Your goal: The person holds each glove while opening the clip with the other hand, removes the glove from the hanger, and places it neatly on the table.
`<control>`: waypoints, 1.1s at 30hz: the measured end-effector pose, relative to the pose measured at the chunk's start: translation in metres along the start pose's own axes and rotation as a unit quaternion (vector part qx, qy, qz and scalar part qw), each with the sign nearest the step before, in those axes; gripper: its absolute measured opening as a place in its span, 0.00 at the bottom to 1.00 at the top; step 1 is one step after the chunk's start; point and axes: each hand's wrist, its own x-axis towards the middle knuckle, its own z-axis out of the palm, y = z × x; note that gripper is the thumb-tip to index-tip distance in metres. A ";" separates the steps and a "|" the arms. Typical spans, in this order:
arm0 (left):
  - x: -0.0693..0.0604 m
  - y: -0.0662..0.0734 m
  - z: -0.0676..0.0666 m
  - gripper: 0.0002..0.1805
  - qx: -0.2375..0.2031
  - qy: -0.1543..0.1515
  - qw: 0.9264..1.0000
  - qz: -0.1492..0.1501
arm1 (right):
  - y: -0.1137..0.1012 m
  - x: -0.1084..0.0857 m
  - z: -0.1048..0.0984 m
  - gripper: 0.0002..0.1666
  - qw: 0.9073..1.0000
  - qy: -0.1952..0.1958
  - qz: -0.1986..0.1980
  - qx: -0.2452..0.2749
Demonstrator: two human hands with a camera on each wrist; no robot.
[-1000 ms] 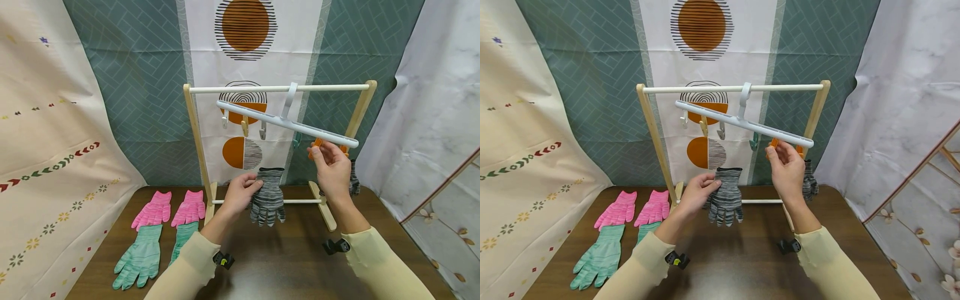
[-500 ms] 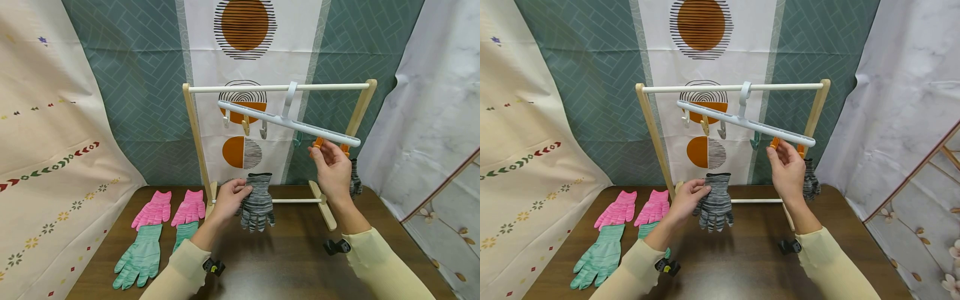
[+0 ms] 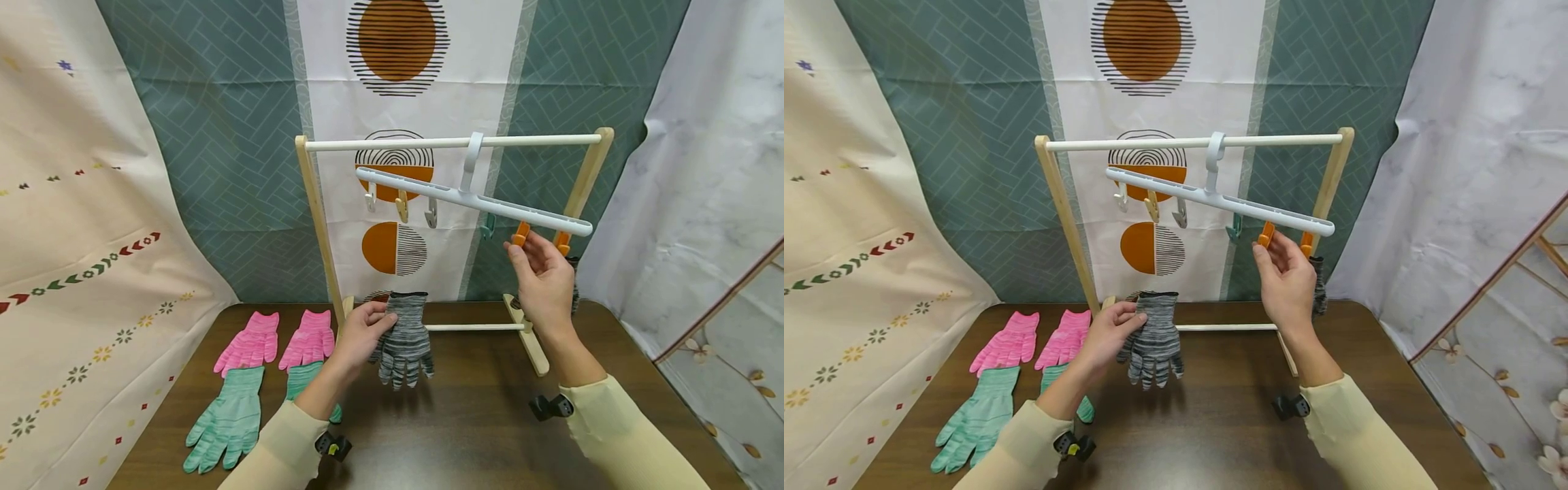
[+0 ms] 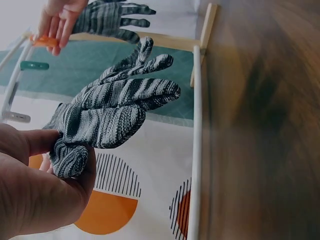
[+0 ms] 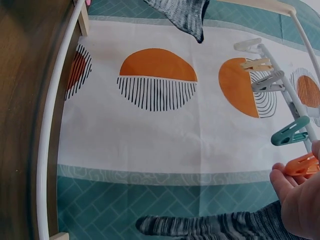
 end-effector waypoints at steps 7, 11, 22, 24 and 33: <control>-0.006 -0.006 -0.009 0.20 0.009 0.007 1.000 -0.014 | 0.002 -0.001 -0.002 0.23 1.000 0.006 -0.006 0.000; -0.009 -0.008 -0.013 0.21 0.014 0.010 1.000 -0.019 | 0.002 -0.003 -0.003 0.23 1.000 0.004 -0.003 0.001; -0.017 -0.018 -0.026 0.23 0.025 0.009 0.999 -0.043 | 0.003 -0.009 -0.007 0.24 1.000 -0.006 -0.001 -0.005; -0.019 -0.020 -0.028 0.23 0.030 0.011 0.998 -0.051 | 0.003 -0.011 -0.008 0.24 1.000 -0.008 -0.005 -0.011; -0.023 -0.026 -0.034 0.22 0.041 0.013 0.997 -0.071 | 0.006 -0.021 -0.013 0.31 0.998 -0.011 -0.027 -0.059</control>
